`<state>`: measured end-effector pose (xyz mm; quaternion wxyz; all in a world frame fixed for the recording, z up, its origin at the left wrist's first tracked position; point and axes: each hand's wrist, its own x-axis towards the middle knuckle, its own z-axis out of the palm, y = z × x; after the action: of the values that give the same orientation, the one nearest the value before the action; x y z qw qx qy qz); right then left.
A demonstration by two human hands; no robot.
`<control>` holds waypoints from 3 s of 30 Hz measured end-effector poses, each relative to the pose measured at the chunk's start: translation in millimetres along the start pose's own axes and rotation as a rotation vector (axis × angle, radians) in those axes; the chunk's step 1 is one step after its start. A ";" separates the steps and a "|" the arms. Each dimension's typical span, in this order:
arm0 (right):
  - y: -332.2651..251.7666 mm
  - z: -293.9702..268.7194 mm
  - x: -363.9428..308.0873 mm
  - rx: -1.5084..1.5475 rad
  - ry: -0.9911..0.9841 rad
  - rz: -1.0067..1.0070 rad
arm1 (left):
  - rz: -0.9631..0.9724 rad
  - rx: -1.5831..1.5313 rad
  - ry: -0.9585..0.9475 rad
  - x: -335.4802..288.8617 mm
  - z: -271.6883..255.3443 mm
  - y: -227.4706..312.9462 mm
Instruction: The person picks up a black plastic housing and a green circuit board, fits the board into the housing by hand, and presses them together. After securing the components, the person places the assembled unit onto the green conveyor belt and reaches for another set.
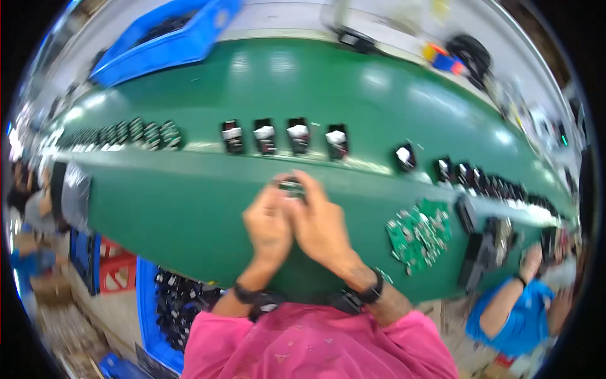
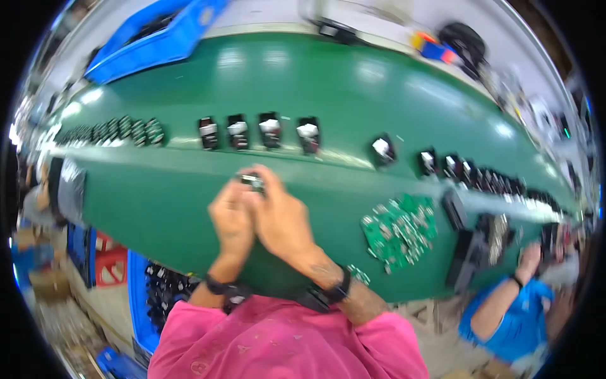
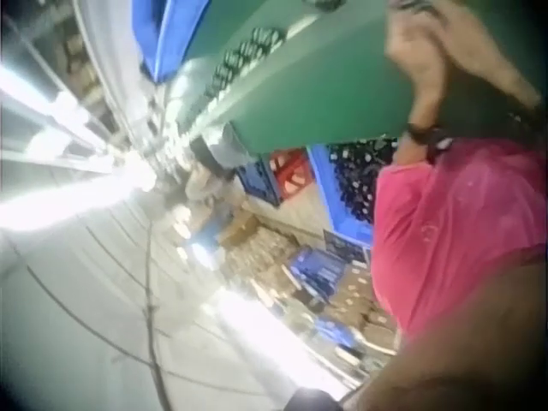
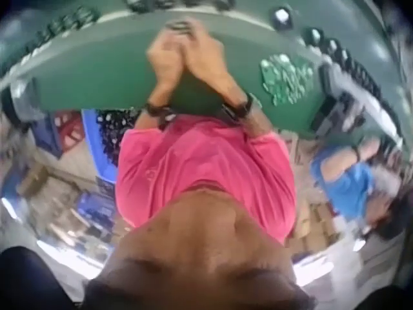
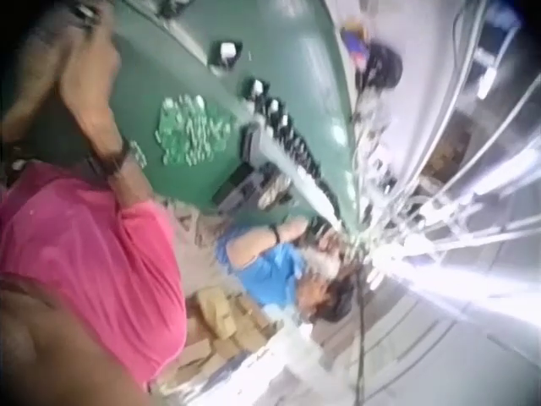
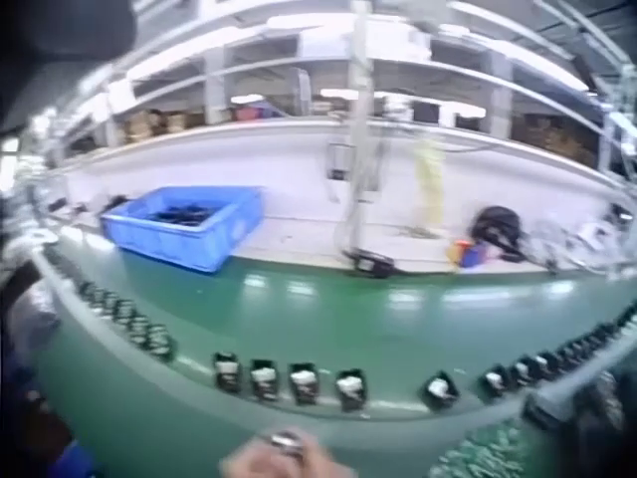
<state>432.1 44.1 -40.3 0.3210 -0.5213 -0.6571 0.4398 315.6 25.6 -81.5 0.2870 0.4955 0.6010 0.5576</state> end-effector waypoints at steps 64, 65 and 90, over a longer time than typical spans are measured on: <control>85.1 -110.9 -42.5 0.891 0.100 0.105 | 0.005 -0.095 -0.575 -17.0 55.1 4.1; 87.9 -108.7 -42.4 0.863 0.082 0.109 | -0.018 -0.130 -0.594 -17.1 54.9 5.1; 98.3 -96.4 -43.0 0.082 0.215 -0.265 | -0.230 -0.425 -0.660 -27.7 66.2 12.3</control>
<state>567.4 32.8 -89.2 0.4655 -0.4608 -0.6635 0.3615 388.0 24.3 -89.7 0.6209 0.5071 0.3993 0.4448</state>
